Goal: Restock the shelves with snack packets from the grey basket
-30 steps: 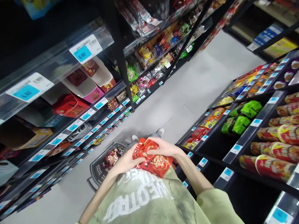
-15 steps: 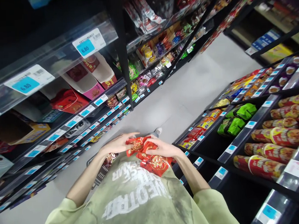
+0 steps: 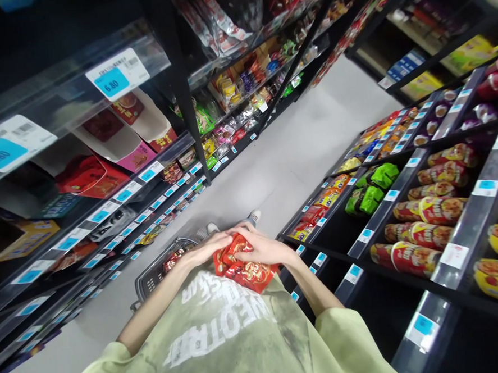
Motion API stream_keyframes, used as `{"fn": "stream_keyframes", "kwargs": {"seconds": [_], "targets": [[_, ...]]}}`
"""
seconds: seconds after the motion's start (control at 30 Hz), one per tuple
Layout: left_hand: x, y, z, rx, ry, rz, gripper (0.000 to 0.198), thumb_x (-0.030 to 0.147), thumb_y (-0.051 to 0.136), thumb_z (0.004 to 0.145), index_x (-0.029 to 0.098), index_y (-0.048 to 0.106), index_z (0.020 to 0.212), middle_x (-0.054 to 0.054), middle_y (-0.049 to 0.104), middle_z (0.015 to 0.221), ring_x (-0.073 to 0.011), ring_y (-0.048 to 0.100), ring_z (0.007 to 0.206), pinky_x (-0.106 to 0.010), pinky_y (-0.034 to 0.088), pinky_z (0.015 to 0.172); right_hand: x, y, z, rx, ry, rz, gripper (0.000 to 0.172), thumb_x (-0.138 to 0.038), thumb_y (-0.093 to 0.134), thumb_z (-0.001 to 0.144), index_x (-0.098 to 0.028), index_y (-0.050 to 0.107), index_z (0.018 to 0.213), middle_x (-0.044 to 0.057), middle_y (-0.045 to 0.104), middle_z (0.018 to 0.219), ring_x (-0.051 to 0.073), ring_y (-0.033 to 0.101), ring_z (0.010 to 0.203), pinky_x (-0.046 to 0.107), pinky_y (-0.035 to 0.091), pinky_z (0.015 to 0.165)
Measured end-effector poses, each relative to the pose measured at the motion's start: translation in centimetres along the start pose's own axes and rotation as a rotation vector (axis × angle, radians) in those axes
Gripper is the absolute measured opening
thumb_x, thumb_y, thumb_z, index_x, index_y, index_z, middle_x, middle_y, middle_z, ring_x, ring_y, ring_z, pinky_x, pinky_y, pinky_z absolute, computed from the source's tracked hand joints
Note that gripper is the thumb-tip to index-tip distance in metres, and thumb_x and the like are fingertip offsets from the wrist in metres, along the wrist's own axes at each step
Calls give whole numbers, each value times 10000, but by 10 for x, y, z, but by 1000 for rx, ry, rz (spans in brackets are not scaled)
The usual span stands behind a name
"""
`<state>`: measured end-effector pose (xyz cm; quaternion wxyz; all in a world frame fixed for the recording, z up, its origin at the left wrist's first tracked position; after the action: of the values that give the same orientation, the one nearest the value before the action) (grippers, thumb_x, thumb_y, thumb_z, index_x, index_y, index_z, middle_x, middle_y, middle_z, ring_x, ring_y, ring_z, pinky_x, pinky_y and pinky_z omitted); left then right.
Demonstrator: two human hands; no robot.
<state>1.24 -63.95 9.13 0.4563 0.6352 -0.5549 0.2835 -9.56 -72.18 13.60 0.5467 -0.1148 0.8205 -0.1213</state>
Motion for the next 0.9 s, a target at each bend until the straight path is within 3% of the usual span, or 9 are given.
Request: {"fn": "stream_keyframes", "kwargs": {"seconds": [0.1,0.23,0.4,0.47,0.63,0.77,0.9], "targets": [[0,8,2,41,23,-143,438,402,716,810,156,673,1171,-103,698,1186,-274,626,1125,-372,472,994,-4,2,6,-35,-7,-6,693,-349,675,872,-254,334,1467,109,440,1340,241,485,1265,429,408,1125],[-9,7,1,134,20,-170,477,366,794,745,118,677,1136,-115,719,1096,-263,665,1010,-364,503,919,-2,-3,4,13,33,34,784,-427,763,797,-237,365,1445,123,453,1369,272,491,1271,474,402,1126],[-10,-1,-12,100,82,-143,500,380,765,778,171,640,1215,-88,688,1180,-239,641,1053,-332,485,946,9,-11,-19,95,110,341,566,-440,764,809,-242,518,1279,92,543,1371,244,583,1183,448,453,1082],[-15,-2,-16,93,69,-152,464,359,726,795,195,630,1218,-72,677,1194,-242,626,1079,-330,481,948,16,-8,-29,178,132,487,500,-418,789,787,-238,576,1202,90,542,1403,255,586,1206,436,462,1073],[-21,0,-16,181,84,-59,237,269,570,806,218,599,1035,-10,657,1015,-215,596,973,-324,459,900,41,12,-48,560,300,755,437,-402,855,694,-234,636,1033,85,640,1297,283,649,1116,413,542,940],[-14,2,-12,192,128,-36,146,225,497,758,202,518,901,0,580,871,-189,535,838,-294,431,806,40,18,-44,751,332,639,398,-448,854,665,-225,643,917,64,689,1159,268,664,1021,394,533,914],[-10,1,-7,133,148,-46,142,221,454,745,195,525,866,14,536,794,-161,472,725,-271,393,714,31,14,-28,697,330,360,402,-472,821,689,-224,656,960,47,698,998,256,658,927,418,516,908]]}}
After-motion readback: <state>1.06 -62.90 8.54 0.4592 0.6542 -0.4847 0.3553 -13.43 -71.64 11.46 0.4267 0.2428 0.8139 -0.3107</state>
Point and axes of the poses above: each hand's wrist, its own z-axis towards the middle knuckle, its own y-axis out of the palm, x = y × z, the point moved 6 cm from there along z, towards the middle knuckle
